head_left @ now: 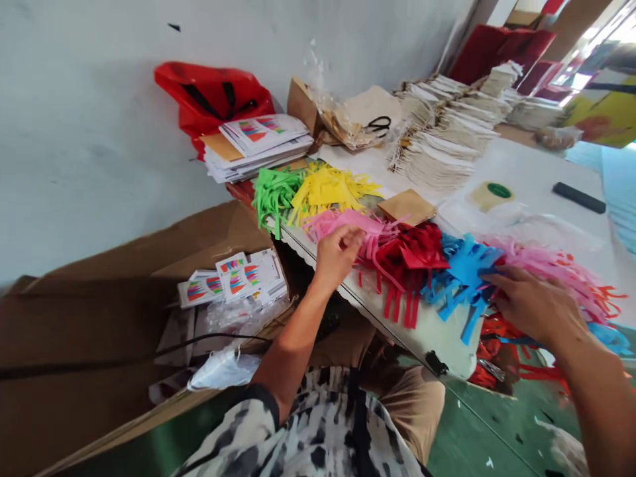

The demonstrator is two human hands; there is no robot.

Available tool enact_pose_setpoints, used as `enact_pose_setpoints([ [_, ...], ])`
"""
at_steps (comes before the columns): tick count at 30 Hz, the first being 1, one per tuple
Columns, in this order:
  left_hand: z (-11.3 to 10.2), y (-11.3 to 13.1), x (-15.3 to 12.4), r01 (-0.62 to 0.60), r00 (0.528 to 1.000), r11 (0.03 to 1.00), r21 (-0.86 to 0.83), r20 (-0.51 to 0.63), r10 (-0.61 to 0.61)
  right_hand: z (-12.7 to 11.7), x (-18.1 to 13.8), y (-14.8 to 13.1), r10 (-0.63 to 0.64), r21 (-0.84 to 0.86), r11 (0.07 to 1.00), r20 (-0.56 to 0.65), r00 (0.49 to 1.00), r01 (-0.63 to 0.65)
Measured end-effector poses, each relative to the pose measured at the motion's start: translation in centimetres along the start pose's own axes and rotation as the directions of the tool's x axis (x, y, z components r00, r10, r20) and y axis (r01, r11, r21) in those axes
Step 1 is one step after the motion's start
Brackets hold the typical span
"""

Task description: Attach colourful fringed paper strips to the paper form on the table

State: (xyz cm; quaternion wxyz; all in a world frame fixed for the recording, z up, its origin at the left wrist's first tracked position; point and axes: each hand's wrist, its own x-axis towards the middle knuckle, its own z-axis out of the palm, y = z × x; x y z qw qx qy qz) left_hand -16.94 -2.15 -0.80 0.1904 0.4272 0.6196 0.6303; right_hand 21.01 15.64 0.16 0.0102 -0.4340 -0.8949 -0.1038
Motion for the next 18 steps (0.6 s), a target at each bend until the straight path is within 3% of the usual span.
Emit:
enact_pose_setpoints([
  [2,-2.0,-1.4,3.1,-0.075,0.975,0.971,0.227,-0.188,0.12,-0.7,-0.1,-1.0,0.006,0.033,0.999,0.055,0.998,-0.008],
  [4,-3.3,-3.1,5.5,-0.091,0.962,0.882,0.462,-0.19,0.198,-2.4,0.5,-3.1,0.02,0.027,0.999,0.038,0.999,-0.021],
  [6,-3.5,-4.7,6.4,-0.085,0.979,0.796,0.599,-0.099,0.178,-4.6,1.9,-6.2,0.007,0.031,1.0,-0.05,0.999,-0.006],
  [9,-2.2,-6.3,5.4,-0.213,0.975,0.722,0.659,0.192,0.113,-6.9,6.1,-12.3,-0.051,0.149,0.985,-0.215,0.975,0.084],
  [11,-1.5,-6.8,5.0,-0.248,0.966,0.721,0.647,0.219,0.135,-7.3,10.1,-16.6,-0.099,0.205,0.965,-0.299,0.949,0.166],
  [14,-2.4,-7.2,7.1,-0.13,0.988,0.758,0.639,0.015,0.157,-6.2,16.9,-22.3,-0.215,0.261,0.92,-0.293,0.932,0.294],
  [16,-4.1,-7.5,10.0,-0.005,0.98,0.763,0.647,-0.15,0.133,-4.8,20.9,-25.5,-0.303,0.253,0.897,-0.245,0.921,0.362],
  [18,-5.9,-8.2,13.0,0.094,0.966,0.749,0.656,-0.241,0.089,-3.4,23.7,-28.0,-0.383,0.235,0.873,-0.21,0.9,0.427],
])
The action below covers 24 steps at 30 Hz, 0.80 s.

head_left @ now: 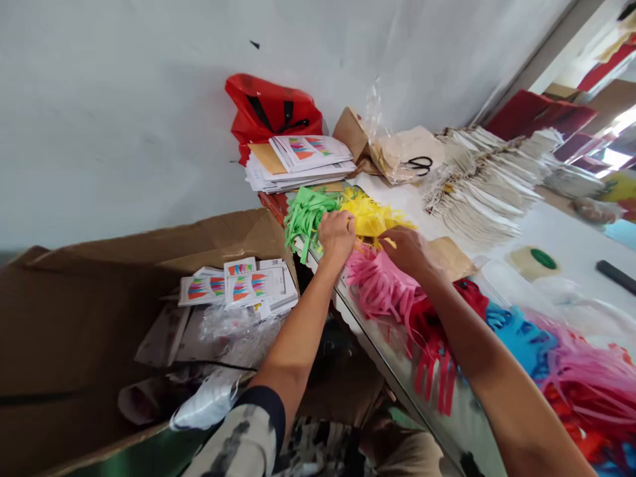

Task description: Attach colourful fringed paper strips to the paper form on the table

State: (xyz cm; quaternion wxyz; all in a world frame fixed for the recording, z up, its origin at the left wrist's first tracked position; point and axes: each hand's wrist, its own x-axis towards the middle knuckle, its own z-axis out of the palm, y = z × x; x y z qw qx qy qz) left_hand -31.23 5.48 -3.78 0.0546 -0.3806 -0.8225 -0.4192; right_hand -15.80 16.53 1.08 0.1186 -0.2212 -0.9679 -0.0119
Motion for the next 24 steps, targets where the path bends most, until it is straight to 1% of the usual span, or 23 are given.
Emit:
enact_pose_setpoints([
  [2,0.3,-1.3,2.3,0.031,0.999,0.999,0.017,0.01,-0.031,2.0,2.0,-0.7,-0.056,-0.018,0.998,0.024,0.998,0.056],
  [4,0.8,-2.3,3.4,0.014,0.999,1.0,0.016,0.039,-0.015,3.6,3.1,-1.3,-0.076,-0.049,0.996,0.009,0.997,0.077],
  [7,1.6,-3.3,3.4,-0.025,0.997,1.0,-0.007,0.071,0.025,5.2,3.9,-1.9,-0.063,-0.085,0.995,-0.041,0.997,0.06],
  [9,1.5,-3.6,3.2,-0.038,0.997,0.999,-0.031,0.06,0.039,5.4,4.1,-1.8,-0.053,-0.09,0.995,-0.068,0.996,0.046],
  [11,0.8,-3.6,3.3,-0.038,0.999,0.998,-0.055,0.016,0.039,4.6,4.2,-1.1,-0.034,-0.096,0.995,-0.101,0.994,0.024],
  [13,-0.7,-3.2,3.4,-0.047,0.995,0.99,-0.136,-0.094,0.035,2.9,4.2,0.0,0.004,-0.069,0.997,-0.17,0.985,-0.015],
  [15,-2.6,-2.3,3.4,-0.104,0.967,0.955,-0.279,-0.252,0.032,0.6,4.1,1.4,0.031,0.053,0.998,-0.269,0.963,-0.018],
  [16,-3.5,-1.7,3.3,-0.151,0.947,0.923,-0.354,-0.318,0.033,-0.4,4.0,2.1,0.027,0.141,0.99,-0.31,0.95,0.018],
  [17,-4.4,-1.1,3.1,-0.202,0.934,0.886,-0.416,-0.355,0.046,-1.2,3.8,2.6,0.009,0.231,0.97,-0.337,0.941,0.073],
  [18,-5.0,-0.5,2.9,-0.241,0.935,0.85,-0.469,-0.348,0.073,-1.8,3.6,3.1,-0.021,0.312,0.94,-0.342,0.939,0.135],
  [19,-5.5,0.1,2.6,-0.265,0.946,0.817,-0.512,-0.302,0.117,-2.0,3.4,3.5,-0.054,0.376,0.909,-0.326,0.944,0.182],
  [20,-5.6,0.5,2.3,-0.272,0.958,0.791,-0.548,-0.228,0.172,-1.9,3.0,3.8,-0.072,0.429,0.88,-0.3,0.951,0.202],
  [21,-5.3,0.9,2.0,-0.265,0.964,0.773,-0.576,-0.135,0.23,-1.5,2.7,3.9,-0.071,0.472,0.859,-0.27,0.96,0.196],
  [22,-4.8,1.0,1.7,-0.254,0.957,0.765,-0.591,-0.041,0.286,-1.0,2.3,3.9,-0.058,0.504,0.846,-0.239,0.969,0.175],
  [23,-4.1,1.0,1.4,-0.246,0.942,0.762,-0.599,0.037,0.333,-0.4,1.8,3.8,-0.04,0.526,0.837,-0.211,0.977,0.148],
  [24,-3.3,0.9,1.2,-0.238,0.928,0.76,-0.605,0.09,0.363,0.1,1.3,3.7,-0.023,0.538,0.834,-0.19,0.982,0.124],
])
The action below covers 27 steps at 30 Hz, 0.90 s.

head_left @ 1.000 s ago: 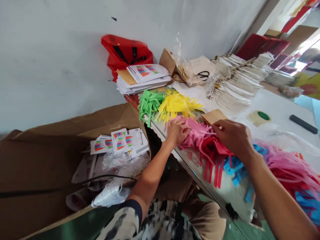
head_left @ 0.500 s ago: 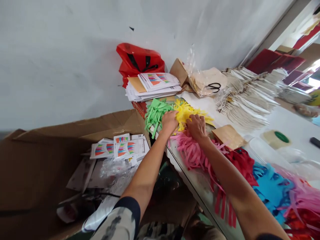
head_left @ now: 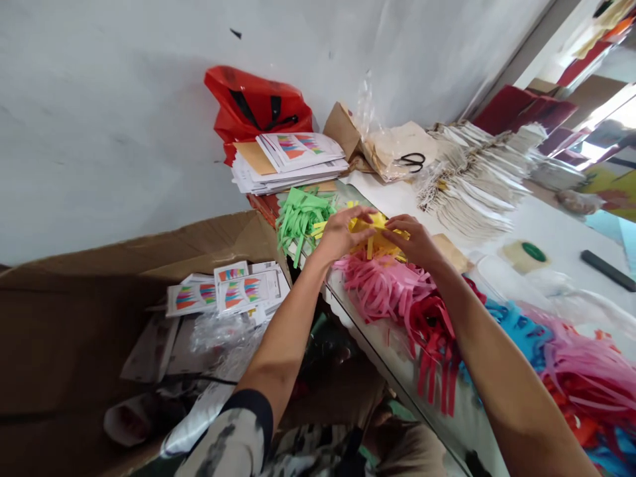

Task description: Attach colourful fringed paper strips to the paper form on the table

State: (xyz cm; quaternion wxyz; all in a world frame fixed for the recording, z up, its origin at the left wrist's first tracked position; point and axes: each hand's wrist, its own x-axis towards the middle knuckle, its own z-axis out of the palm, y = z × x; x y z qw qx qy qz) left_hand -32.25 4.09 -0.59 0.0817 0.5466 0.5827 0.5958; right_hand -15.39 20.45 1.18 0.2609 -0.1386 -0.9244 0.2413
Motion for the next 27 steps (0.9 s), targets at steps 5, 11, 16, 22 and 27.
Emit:
enact_pose_setpoints([
  [5,0.6,-3.1,0.3,0.209,0.913,0.968,-0.139,-0.326,-0.244,0.3,-2.3,-0.3,0.021,0.0,1.0,0.018,1.0,-0.021],
  [11,-1.4,-0.7,-0.8,0.188,0.739,0.982,0.028,-0.663,-0.123,-0.9,-4.0,-0.9,0.079,0.082,0.993,0.026,0.997,-0.081],
  [16,0.5,2.8,-3.5,0.096,0.986,0.991,0.092,-0.148,-0.082,-1.1,-4.7,-1.6,0.072,0.119,0.99,0.011,0.997,-0.072],
  [22,1.7,1.9,-4.2,0.097,0.99,0.994,0.04,-0.103,-0.093,-0.8,-6.1,-1.7,0.038,0.15,0.988,-0.001,0.999,-0.038],
  [27,2.1,1.3,-4.6,0.16,0.986,0.985,0.063,-0.066,-0.156,0.0,-7.0,-1.4,0.048,0.16,0.986,-0.047,0.998,-0.039],
])
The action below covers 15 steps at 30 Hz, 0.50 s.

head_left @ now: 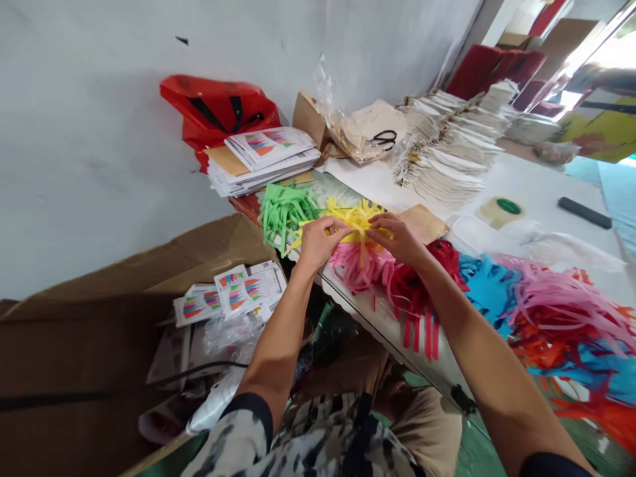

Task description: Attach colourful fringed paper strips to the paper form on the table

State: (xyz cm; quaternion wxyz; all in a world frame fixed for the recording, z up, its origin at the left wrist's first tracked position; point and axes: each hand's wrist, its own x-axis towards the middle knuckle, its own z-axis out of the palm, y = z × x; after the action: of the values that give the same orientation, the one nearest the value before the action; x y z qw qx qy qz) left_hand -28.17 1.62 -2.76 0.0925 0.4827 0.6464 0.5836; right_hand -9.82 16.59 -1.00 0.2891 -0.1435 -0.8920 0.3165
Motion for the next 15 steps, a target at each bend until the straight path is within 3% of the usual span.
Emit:
enact_pose_setpoints([
  [6,0.2,0.7,-0.3,-0.143,0.989,0.971,0.19,-0.008,0.147,0.5,-1.0,-0.2,-0.013,-0.022,1.0,-0.1,0.995,0.011],
  [11,-0.5,2.5,-0.3,-0.326,0.938,0.839,0.435,0.042,0.343,0.6,-1.3,-0.6,0.004,-0.017,1.0,-0.152,0.988,-0.006],
  [15,-0.8,3.3,1.3,-0.368,0.91,0.809,0.458,-0.002,0.415,0.2,-1.0,-1.4,-0.016,-0.087,0.996,-0.236,0.972,-0.005],
])
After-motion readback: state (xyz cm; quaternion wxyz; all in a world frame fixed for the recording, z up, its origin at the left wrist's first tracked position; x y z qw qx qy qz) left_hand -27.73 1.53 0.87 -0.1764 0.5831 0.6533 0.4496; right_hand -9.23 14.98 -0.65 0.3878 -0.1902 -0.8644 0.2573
